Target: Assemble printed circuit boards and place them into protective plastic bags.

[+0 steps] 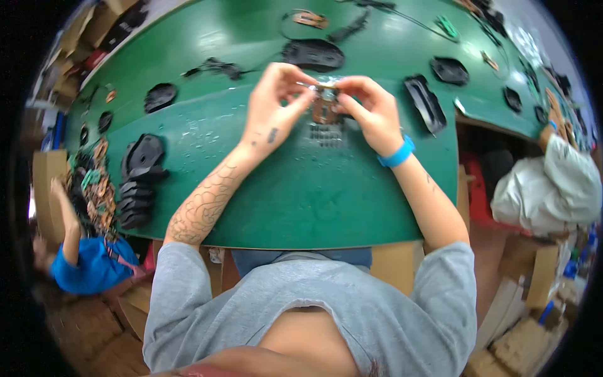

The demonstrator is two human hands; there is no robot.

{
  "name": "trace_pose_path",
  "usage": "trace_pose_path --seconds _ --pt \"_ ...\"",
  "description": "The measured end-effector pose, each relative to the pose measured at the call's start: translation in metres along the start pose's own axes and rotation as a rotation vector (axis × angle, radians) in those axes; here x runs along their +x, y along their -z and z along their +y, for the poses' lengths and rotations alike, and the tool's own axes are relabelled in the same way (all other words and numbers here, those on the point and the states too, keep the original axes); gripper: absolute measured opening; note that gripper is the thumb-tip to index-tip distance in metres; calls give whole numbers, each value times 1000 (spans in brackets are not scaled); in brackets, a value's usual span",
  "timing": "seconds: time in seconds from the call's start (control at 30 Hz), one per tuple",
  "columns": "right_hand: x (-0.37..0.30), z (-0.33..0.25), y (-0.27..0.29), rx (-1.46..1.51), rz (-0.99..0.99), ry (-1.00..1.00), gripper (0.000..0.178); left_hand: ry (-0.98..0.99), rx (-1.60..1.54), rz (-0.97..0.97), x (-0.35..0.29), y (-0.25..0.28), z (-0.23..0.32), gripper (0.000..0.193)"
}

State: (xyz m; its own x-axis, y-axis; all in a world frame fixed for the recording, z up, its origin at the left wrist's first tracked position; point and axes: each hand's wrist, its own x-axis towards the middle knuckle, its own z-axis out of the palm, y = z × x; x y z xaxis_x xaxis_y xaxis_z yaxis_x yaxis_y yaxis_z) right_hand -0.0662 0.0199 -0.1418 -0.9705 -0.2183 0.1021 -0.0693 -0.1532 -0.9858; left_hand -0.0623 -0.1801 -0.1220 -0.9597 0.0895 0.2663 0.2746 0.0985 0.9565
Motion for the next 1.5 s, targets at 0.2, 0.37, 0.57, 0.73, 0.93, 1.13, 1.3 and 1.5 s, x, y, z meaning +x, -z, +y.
trace_pose_path --seconds 0.2,0.37,0.57,0.73,0.93,1.13,1.3,1.5 --pt "-4 3 -5 -110 1 148 26 -117 -11 43 28 49 33 24" --pt "-6 1 -7 -256 -95 88 26 -186 227 543 203 241 -21 16" --pt "-6 -4 -22 -383 -255 410 24 -81 243 700 257 577 112 17" --pt "-7 4 -3 -536 -172 301 21 228 -68 655 205 368 -115 22" --pt "-4 1 -14 -531 -224 347 19 413 348 592 126 349 -94 28" --pt "-4 -3 -20 -556 -201 324 18 434 948 336 108 402 -60 37" --pt "-1 -5 -24 -534 -174 266 17 460 1620 537 82 499 -82 40" --pt "-2 -1 -22 -603 -154 260 16 660 1749 336 78 521 -100 33"
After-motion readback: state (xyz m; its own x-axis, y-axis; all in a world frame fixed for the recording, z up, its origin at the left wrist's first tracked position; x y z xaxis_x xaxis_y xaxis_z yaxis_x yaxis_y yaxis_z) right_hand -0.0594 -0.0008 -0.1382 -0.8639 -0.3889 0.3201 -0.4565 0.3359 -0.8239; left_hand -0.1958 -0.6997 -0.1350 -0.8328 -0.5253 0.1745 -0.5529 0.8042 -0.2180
